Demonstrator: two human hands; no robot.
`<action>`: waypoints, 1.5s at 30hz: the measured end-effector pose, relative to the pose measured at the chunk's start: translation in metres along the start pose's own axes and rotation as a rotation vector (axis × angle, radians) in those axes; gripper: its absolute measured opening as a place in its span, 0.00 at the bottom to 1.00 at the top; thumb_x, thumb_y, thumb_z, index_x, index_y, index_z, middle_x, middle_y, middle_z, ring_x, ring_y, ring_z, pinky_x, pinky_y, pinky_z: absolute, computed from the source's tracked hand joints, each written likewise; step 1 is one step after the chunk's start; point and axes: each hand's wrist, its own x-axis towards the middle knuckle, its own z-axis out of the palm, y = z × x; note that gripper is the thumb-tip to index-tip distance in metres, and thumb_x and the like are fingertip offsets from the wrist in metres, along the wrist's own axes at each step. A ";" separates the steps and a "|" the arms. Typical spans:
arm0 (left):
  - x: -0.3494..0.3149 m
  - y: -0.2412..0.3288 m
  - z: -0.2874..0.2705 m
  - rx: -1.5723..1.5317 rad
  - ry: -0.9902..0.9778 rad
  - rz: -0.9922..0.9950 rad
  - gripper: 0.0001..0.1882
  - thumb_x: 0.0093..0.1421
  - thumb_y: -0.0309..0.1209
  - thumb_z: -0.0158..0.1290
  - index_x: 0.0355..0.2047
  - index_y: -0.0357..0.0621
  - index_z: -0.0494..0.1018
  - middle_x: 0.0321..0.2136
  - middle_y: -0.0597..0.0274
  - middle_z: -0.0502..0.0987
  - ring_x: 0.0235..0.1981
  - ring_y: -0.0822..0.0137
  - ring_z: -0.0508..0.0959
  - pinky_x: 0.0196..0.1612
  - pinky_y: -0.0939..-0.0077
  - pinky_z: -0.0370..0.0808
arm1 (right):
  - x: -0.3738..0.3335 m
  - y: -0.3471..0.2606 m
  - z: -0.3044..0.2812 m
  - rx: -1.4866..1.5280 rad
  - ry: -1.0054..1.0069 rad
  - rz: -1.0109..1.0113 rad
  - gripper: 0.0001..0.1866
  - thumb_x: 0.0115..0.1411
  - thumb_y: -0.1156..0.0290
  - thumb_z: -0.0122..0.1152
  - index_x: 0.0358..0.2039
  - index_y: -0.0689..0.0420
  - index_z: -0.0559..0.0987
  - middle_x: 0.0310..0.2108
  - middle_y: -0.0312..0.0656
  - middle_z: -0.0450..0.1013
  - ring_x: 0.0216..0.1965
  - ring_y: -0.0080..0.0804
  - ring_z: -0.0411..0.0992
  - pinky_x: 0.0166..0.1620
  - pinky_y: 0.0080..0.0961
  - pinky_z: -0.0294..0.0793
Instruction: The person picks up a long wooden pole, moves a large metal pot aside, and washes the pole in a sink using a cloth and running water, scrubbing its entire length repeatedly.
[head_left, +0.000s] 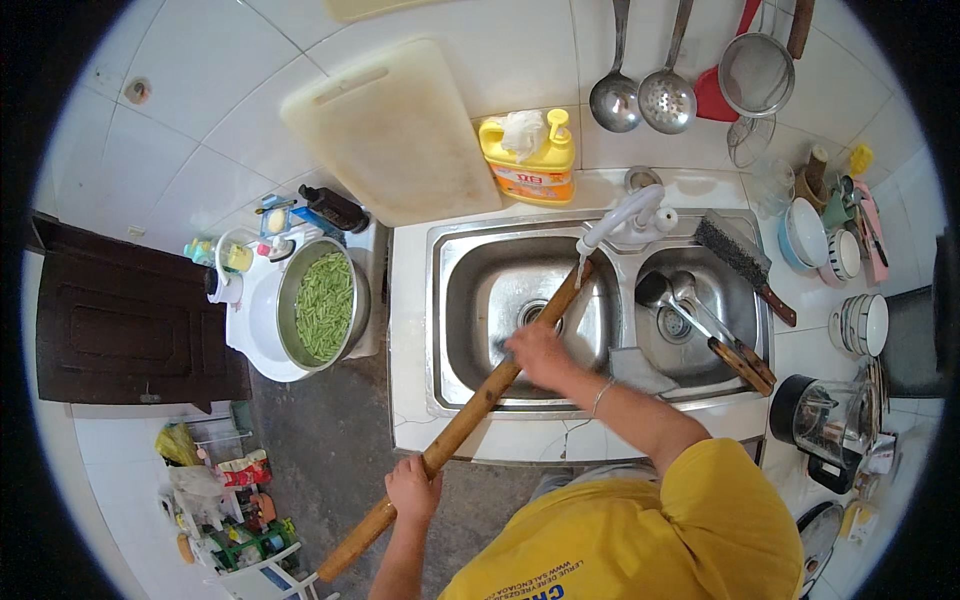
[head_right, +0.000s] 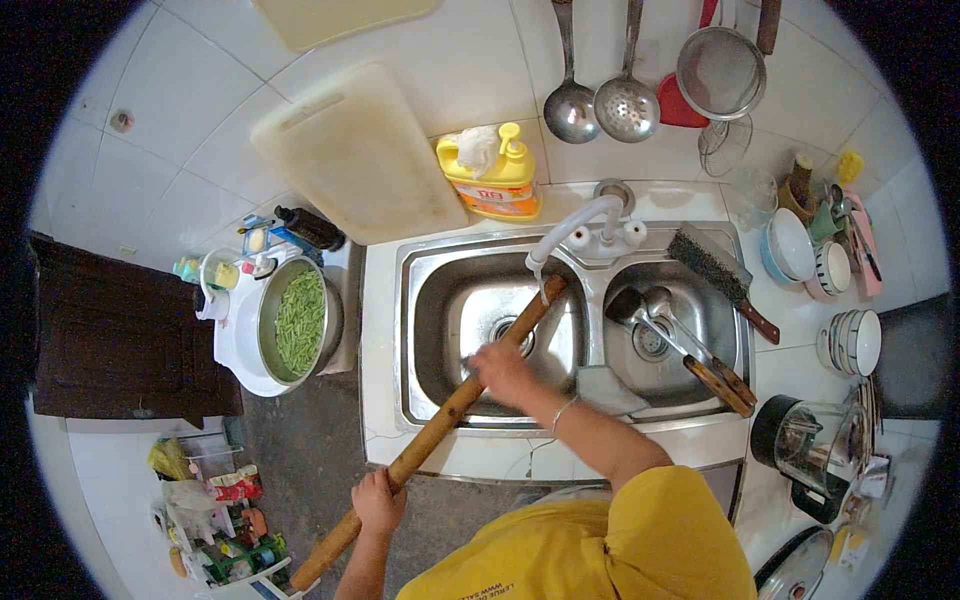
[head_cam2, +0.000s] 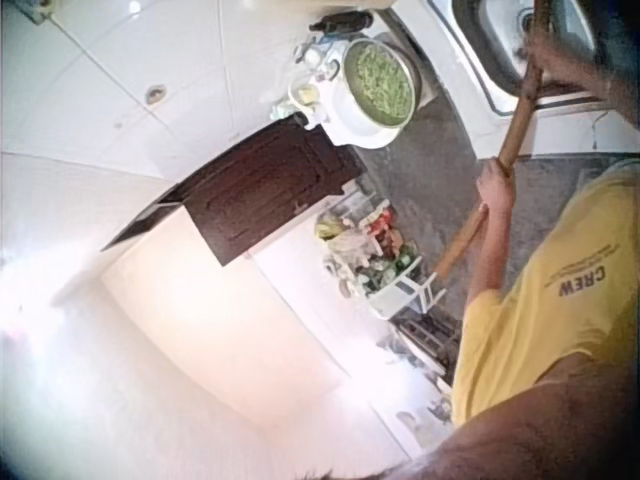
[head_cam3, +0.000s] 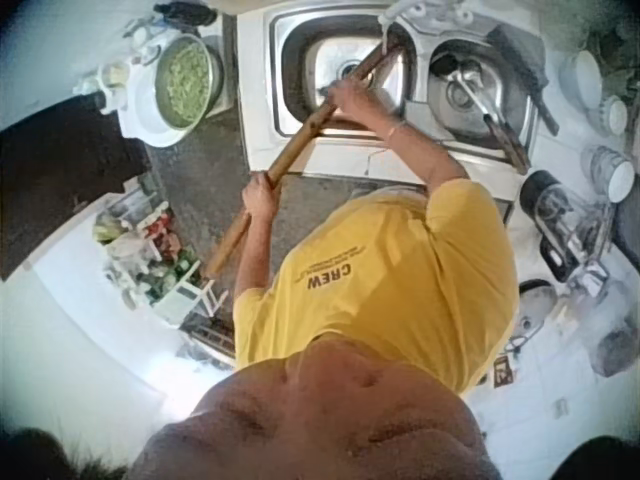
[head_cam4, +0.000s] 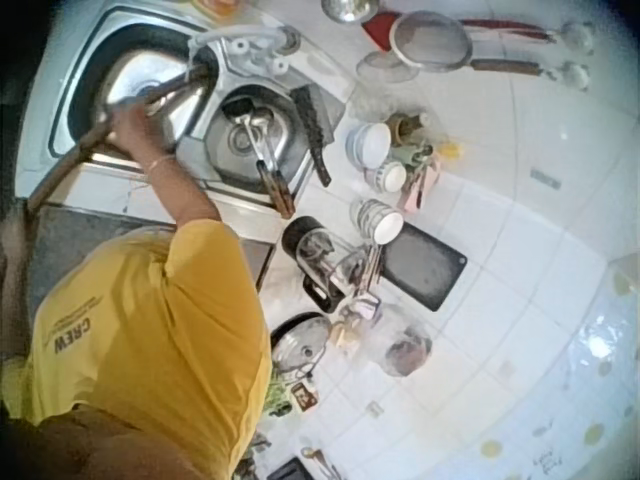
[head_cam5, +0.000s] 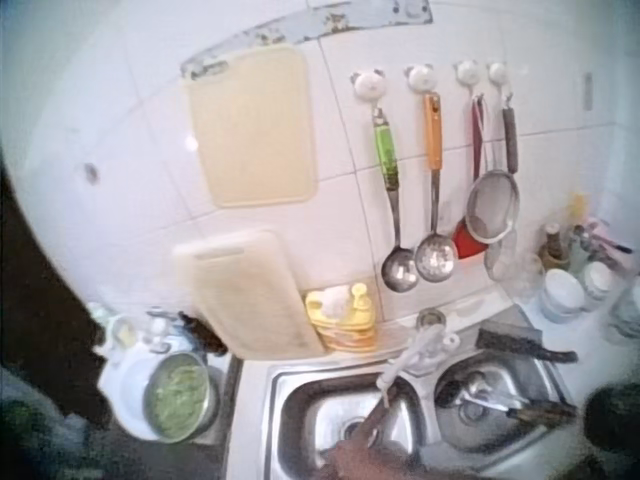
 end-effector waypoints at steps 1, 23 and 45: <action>-0.009 0.001 0.001 0.027 -0.009 -0.005 0.27 0.43 0.36 0.60 0.44 0.46 0.65 0.33 0.56 0.71 0.33 0.54 0.73 0.39 0.57 0.66 | 0.007 0.032 -0.002 -0.053 0.028 0.116 0.14 0.47 0.75 0.55 0.37 0.54 0.77 0.36 0.45 0.71 0.43 0.43 0.68 0.48 0.39 0.65; 0.003 -0.006 -0.013 -0.075 -0.180 -0.056 0.33 0.42 0.40 0.62 0.50 0.50 0.67 0.32 0.55 0.73 0.33 0.53 0.75 0.36 0.59 0.72 | 0.031 0.083 -0.022 0.052 0.129 0.469 0.14 0.53 0.71 0.53 0.42 0.57 0.75 0.36 0.51 0.73 0.40 0.49 0.71 0.43 0.39 0.70; 0.108 0.039 0.022 -0.364 -0.056 0.217 0.26 0.46 0.41 0.59 0.45 0.44 0.68 0.39 0.53 0.72 0.42 0.53 0.71 0.42 0.57 0.68 | 0.036 0.115 -0.179 -0.328 0.307 0.449 0.11 0.55 0.68 0.50 0.38 0.56 0.74 0.35 0.50 0.73 0.38 0.49 0.71 0.42 0.40 0.71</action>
